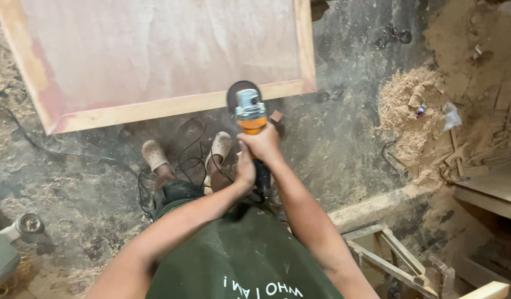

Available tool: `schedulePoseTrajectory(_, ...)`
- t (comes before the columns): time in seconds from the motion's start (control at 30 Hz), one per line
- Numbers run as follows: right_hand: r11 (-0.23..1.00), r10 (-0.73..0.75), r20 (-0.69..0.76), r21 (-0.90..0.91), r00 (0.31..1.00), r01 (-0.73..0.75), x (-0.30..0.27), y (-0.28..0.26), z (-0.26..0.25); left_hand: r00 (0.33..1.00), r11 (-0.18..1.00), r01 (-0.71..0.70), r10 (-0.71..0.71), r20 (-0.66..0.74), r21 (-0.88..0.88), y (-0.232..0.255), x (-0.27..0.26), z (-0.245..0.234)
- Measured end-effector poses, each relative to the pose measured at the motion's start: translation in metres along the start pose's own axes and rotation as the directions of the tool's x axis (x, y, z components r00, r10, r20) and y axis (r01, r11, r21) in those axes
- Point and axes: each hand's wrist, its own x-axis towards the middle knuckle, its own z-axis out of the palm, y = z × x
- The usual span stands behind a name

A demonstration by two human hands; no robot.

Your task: The person uses an angle grinder with a sanding disc to smooth the edges and surface of a large wooden board. They move the tool back and forth across the wood while standing in a workshop.

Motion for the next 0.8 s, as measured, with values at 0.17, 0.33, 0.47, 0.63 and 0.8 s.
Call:
schedulePoseTrajectory(0.17, 0.995, 0.066, -0.089, 0.086, 0.994, -0.058, 0.022, 0.037, -0.072, 0.975, 0.988, 0.114, -0.131, 0.178, 0.103, -0.018, 0.012, 0.07)
schedulePoseTrajectory(0.33, 0.966, 0.176, -0.146, 0.217, 0.973, -0.142, 0.035, 0.047, -0.13, 0.965, 0.963, 0.1, -0.155, 0.211, 0.25, -0.021, 0.033, 0.132)
schedulePoseTrajectory(0.47, 0.896, 0.312, -0.158, 0.376, 0.937, -0.235, 0.04, 0.042, -0.16, 0.962, 0.87, 0.024, -0.154, 0.225, 0.493, -0.008, 0.04, 0.161)
schedulePoseTrajectory(0.63, 0.945, 0.204, -0.107, 0.28, 0.973, -0.168, 0.036, 0.029, -0.15, 0.966, 0.922, 0.082, -0.167, 0.195, 0.378, 0.008, 0.013, 0.154)
schedulePoseTrajectory(0.8, 0.986, 0.102, -0.135, 0.143, 0.985, -0.083, 0.041, 0.006, -0.109, 0.984, 0.95, 0.016, -0.069, 0.163, 0.311, 0.036, 0.021, 0.114)
